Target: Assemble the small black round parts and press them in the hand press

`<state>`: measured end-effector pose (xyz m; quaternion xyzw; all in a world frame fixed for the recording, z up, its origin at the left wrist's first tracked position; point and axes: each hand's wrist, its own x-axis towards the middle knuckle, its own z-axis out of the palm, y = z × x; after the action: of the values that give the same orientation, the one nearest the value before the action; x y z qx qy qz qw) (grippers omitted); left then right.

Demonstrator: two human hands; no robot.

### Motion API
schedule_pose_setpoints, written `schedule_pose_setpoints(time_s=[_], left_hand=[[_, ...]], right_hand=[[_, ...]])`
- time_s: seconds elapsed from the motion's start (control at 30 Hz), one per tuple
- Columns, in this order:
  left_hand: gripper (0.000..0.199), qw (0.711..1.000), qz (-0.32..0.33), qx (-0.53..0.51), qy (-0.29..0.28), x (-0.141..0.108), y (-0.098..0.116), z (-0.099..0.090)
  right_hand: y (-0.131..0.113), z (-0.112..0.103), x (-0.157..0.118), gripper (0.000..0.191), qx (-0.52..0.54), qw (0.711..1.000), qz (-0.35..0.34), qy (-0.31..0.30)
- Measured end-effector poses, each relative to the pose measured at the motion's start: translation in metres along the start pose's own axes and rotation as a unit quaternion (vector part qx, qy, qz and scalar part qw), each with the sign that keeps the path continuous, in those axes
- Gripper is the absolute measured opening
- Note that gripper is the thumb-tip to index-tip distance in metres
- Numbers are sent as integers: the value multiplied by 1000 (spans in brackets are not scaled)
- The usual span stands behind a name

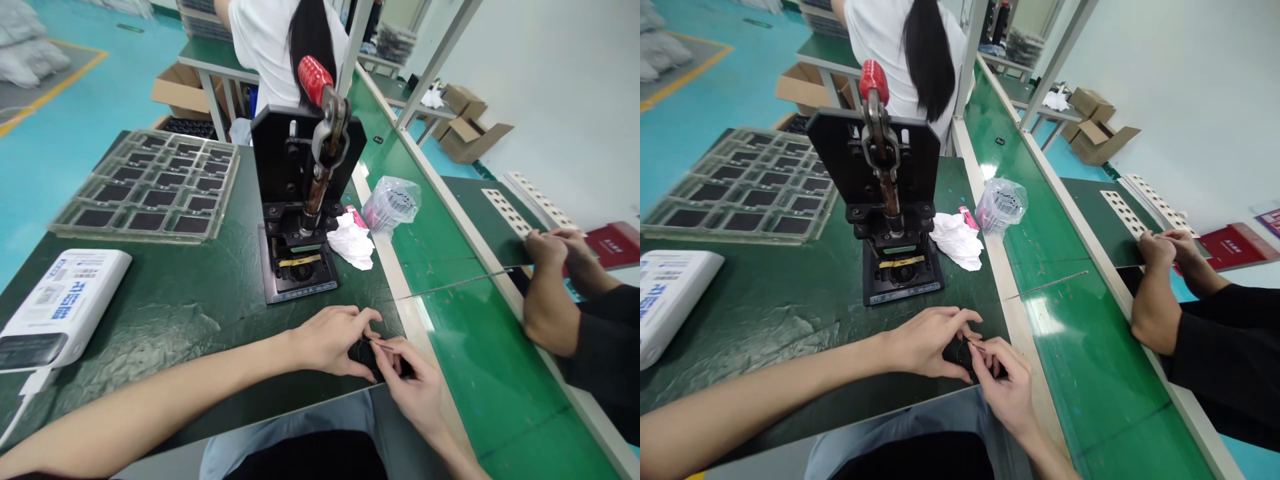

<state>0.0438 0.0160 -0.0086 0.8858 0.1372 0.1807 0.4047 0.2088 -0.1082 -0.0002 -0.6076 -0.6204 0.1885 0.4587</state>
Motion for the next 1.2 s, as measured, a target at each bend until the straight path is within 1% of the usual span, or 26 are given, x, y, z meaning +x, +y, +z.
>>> schedule_pose_setpoints(time_s=[0.23, 0.43, 0.7, 0.83, 1.0, 1.07, 1.13, 1.2], left_hand=[[80, 1000, 6, -18, 0, 1, 0, 0], [81, 1000, 6, -20, -3, 1, 0, -1], [82, 1000, 3, -31, -2, 1, 0, 0], [85, 999, -11, -35, 1, 2, -1, 1], [85, 998, -18, -54, -2, 2, -2, 2], [83, 999, -23, -46, -3, 3, -2, 2], [82, 999, -32, -35, -2, 3, -2, 1], [81, 999, -37, -30, 0, 3, -2, 1]], right_hand=[[1, -3, -2, 9, -19, 1000, -2, -23], [1, -4, -2, 10, -33, 999, -17, -26], [-1, -3, 1, 15, -41, 998, -20, -47], [-5, 0, 5, 20, -37, 998, -19, -51], [-4, 4, 5, 28, -32, 999, -5, -42], [-3, 4, 5, 23, -18, 999, 3, -27], [-3, 4, 5, 15, 1, 1000, 11, 0], [-4, 2, 7, 12, 11, 999, 14, 30]])
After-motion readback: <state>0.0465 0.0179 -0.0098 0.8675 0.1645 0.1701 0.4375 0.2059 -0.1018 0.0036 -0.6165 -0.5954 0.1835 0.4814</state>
